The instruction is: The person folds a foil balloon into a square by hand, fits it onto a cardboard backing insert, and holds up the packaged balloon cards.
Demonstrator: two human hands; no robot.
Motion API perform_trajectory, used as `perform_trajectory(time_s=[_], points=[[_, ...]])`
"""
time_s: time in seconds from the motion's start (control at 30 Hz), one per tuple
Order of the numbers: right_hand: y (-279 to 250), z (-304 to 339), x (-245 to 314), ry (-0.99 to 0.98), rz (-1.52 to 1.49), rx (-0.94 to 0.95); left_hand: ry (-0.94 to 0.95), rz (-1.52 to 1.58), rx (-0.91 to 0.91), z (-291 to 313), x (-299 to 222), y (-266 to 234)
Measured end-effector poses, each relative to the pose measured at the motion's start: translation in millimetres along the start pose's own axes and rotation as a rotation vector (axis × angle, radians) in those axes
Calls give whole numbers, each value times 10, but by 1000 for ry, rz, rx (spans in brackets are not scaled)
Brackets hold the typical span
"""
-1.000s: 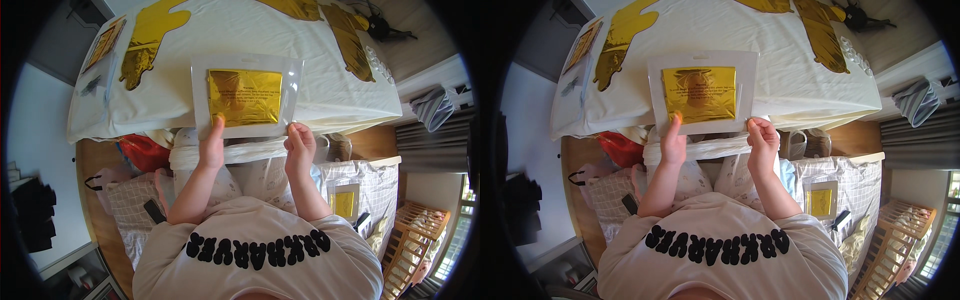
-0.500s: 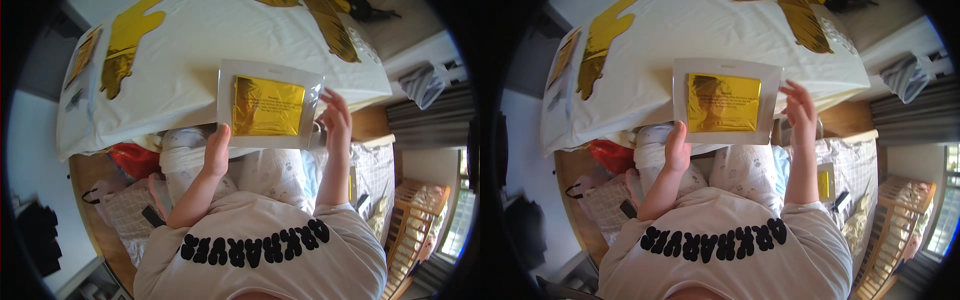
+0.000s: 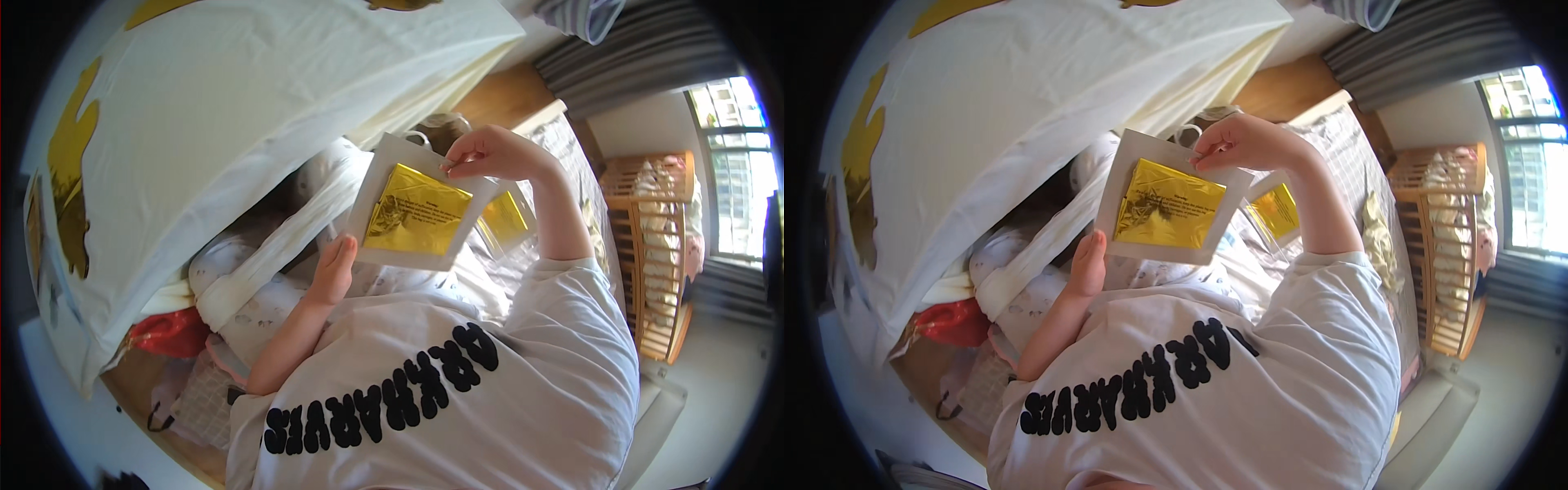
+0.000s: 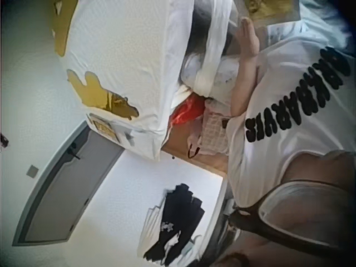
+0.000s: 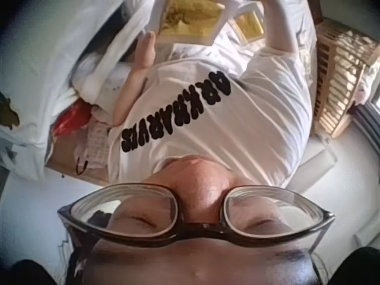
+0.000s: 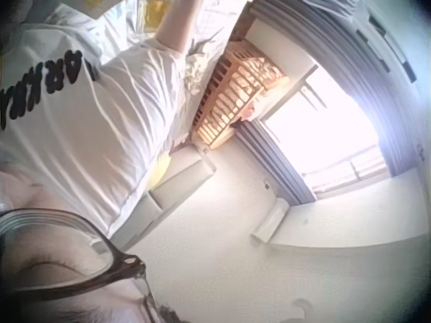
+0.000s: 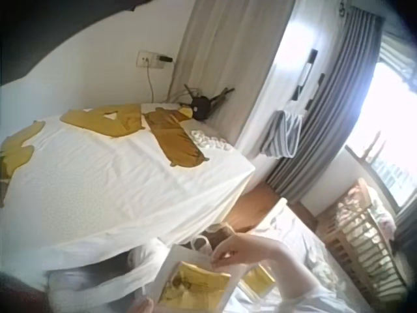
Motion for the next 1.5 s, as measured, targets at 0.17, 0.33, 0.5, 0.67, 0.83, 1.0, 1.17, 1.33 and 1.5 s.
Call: perform_trajectory(time_s=[0.17,0.33,0.5,0.67,0.83,1.0,1.17,1.33,1.5], points=[[-533,777,-837,264,134,-212,69,-187,-118,-30,-78,0],[-991,1861,-1921,691,316,-407,-135,-15,-191,-41,265,-324],[-835,2444,-2847,926,396,-551,-158,45,-205,-29,331,-384],[-300,2316,-3481,833,131,-608,-149,16,-227,25,376,-411],[-213,2359,-3835,691,-56,-567,-149,30,-239,-18,357,-413],[-206,2205,-3748,791,-167,-417,-153,43,-278,10,408,-524],[-191,2046,-3589,764,-147,-306,-156,61,-271,24,421,-533],[-183,2007,-3536,757,-141,-253,-165,62,-276,24,430,-534],[-244,2062,-3486,767,-135,-233,-166,79,-277,23,421,-529]])
Point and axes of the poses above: each hand's wrist, its own z-axis away from the middle knuckle, its own y-axis out of the palm, x = y × z, the point moved 10 cm from there along -z, towards the middle knuckle, and after that the axes turned 11 degrees about x, right-handed, at the moved point
